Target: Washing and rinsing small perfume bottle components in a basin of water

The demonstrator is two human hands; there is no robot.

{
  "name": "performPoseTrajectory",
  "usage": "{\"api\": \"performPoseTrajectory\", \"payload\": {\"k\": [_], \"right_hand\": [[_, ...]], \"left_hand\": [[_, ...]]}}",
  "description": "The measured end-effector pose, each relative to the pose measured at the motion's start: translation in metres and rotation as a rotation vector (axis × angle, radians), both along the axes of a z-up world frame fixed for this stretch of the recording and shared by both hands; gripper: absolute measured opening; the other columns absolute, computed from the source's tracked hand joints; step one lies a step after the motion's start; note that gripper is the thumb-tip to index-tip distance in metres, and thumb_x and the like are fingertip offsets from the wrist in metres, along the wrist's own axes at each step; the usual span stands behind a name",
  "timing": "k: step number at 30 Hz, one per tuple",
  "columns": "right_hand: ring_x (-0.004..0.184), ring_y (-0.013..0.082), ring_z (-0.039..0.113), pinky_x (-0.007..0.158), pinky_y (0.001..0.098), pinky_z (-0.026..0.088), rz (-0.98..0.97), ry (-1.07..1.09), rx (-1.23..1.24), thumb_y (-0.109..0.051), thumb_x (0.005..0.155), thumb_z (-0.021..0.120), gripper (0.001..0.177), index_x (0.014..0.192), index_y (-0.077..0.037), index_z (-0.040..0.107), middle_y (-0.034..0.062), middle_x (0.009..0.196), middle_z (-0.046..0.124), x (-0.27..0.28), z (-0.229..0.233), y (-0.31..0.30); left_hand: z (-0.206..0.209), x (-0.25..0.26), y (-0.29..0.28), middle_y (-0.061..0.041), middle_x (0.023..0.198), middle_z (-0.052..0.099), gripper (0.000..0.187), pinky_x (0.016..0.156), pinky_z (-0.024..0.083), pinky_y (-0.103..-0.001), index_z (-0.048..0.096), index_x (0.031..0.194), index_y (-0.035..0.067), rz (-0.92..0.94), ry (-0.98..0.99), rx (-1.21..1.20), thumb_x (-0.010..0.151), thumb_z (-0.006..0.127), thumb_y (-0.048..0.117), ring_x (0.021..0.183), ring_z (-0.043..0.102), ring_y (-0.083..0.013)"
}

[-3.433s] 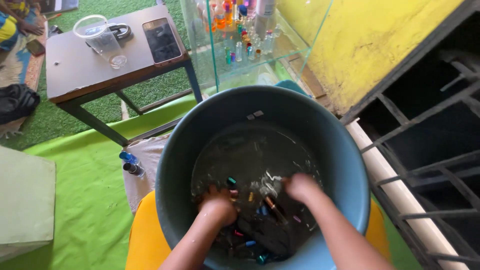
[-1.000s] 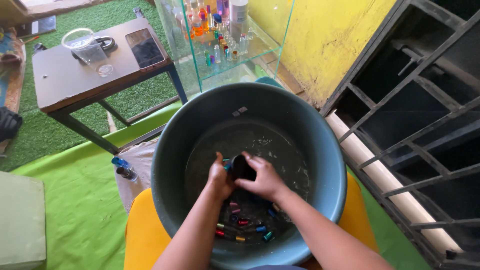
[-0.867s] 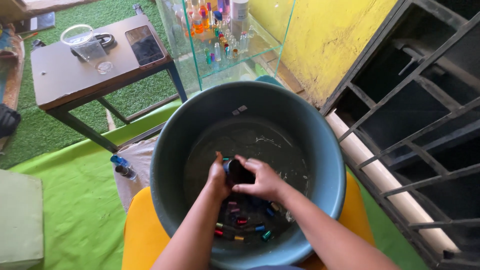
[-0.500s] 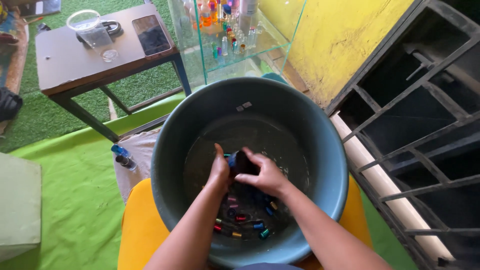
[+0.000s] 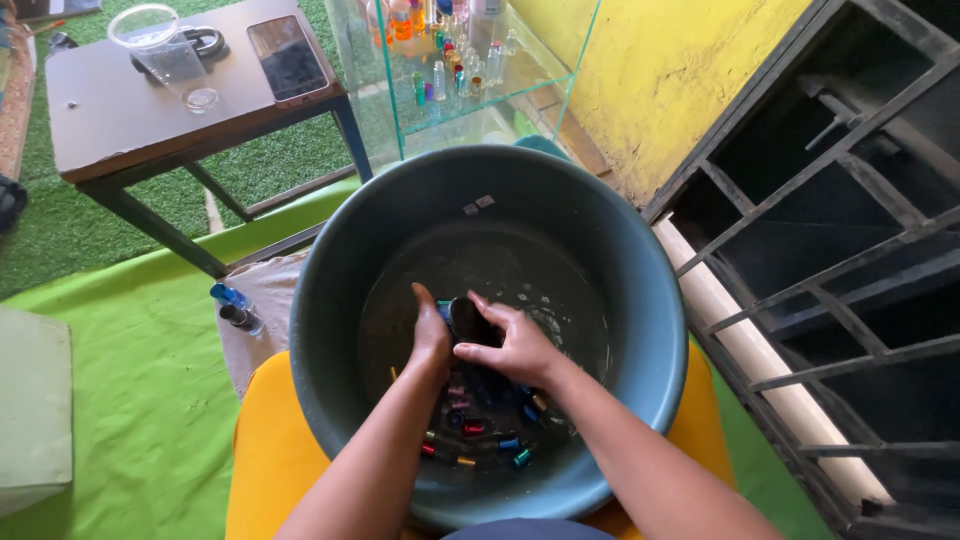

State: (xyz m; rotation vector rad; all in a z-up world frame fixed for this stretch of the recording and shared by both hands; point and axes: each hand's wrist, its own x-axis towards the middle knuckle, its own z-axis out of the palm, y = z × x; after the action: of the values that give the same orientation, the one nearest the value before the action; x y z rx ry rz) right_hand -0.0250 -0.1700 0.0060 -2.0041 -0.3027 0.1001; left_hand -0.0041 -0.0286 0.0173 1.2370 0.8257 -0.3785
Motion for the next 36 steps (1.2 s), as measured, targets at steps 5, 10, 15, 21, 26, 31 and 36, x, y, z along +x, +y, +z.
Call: {"api": "performPoseTrajectory", "payload": {"k": [5,10,15,21,26,31,36], "right_hand": [[0.111,0.0344,0.068,0.098,0.0440,0.053,-0.064,-0.053,-0.086,-0.042,0.067,0.095,0.093,0.147,-0.013,0.057,0.0188,0.112,0.070,0.008,-0.011,-0.008],[0.108,0.0359,0.067,0.093,0.0444,0.053,-0.032,-0.085,-0.109,-0.045,0.064,0.096,0.096,0.147,-0.015,0.058,0.0189,0.111,0.068,0.006,-0.008,-0.011],[0.105,0.0316,0.070,0.090,0.0429,0.056,-0.007,-0.145,-0.146,-0.043,0.061,0.098,0.094,0.144,-0.020,0.061,0.0122,0.108,0.071,-0.002,-0.008,-0.008],[0.104,0.0350,0.070,0.091,0.0429,0.056,0.034,-0.253,-0.179,-0.037,0.059,0.099,0.087,0.138,-0.017,0.067,0.0124,0.109,0.069,-0.005,0.014,-0.002],[0.109,0.0381,0.067,0.097,0.0462,0.053,-0.020,-0.270,-0.217,-0.026,0.059,0.096,0.103,0.152,-0.020,0.053,0.0150,0.113,0.067,0.007,-0.002,-0.016],[0.109,0.0322,0.067,0.098,0.0412,0.052,0.019,-0.308,-0.180,-0.029,0.060,0.097,0.099,0.150,-0.023,0.056,0.0095,0.113,0.067,0.007,-0.002,-0.011],[0.103,0.0443,0.063,0.096,0.0529,0.049,0.102,-0.358,-0.160,-0.020,0.058,0.095,0.072,0.126,-0.012,0.073,0.0158,0.112,0.065,-0.001,0.019,-0.002]], "left_hand": [[-0.024,0.010,0.002,-0.014,0.085,0.069,0.100,0.067,0.061,-0.039,0.072,0.095,0.005,0.008,-0.001,0.044,0.089,0.023,0.092,0.076,0.071,-0.0279],[-0.027,0.011,0.000,-0.012,0.088,0.073,0.099,0.075,0.061,-0.038,0.075,0.089,0.007,0.015,-0.002,0.098,0.091,0.021,0.091,0.080,0.073,-0.0280],[0.000,0.000,0.010,-0.011,0.102,0.074,0.096,0.090,0.059,-0.041,0.078,0.095,0.012,-0.072,-0.009,0.075,0.091,0.020,0.089,0.102,0.073,-0.0296],[-0.012,0.009,0.011,-0.010,0.088,0.070,0.097,0.089,0.060,-0.043,0.077,0.085,0.012,-0.066,0.017,0.081,0.092,0.018,0.088,0.085,0.072,-0.0291],[-0.036,0.021,0.014,-0.015,0.078,0.061,0.101,0.052,0.059,-0.031,0.073,0.105,0.003,-0.049,0.039,-0.060,0.091,0.023,0.089,0.065,0.064,-0.0245],[-0.047,0.027,0.010,-0.015,0.079,0.062,0.092,0.050,0.060,-0.042,0.072,0.101,0.007,-0.080,0.033,-0.144,0.091,0.031,0.088,0.063,0.065,-0.0298],[-0.080,0.036,0.013,-0.012,0.065,0.059,0.095,0.046,0.058,-0.035,0.072,0.088,0.006,-0.105,0.006,-0.194,0.091,0.026,0.089,0.053,0.061,-0.0245]]}}
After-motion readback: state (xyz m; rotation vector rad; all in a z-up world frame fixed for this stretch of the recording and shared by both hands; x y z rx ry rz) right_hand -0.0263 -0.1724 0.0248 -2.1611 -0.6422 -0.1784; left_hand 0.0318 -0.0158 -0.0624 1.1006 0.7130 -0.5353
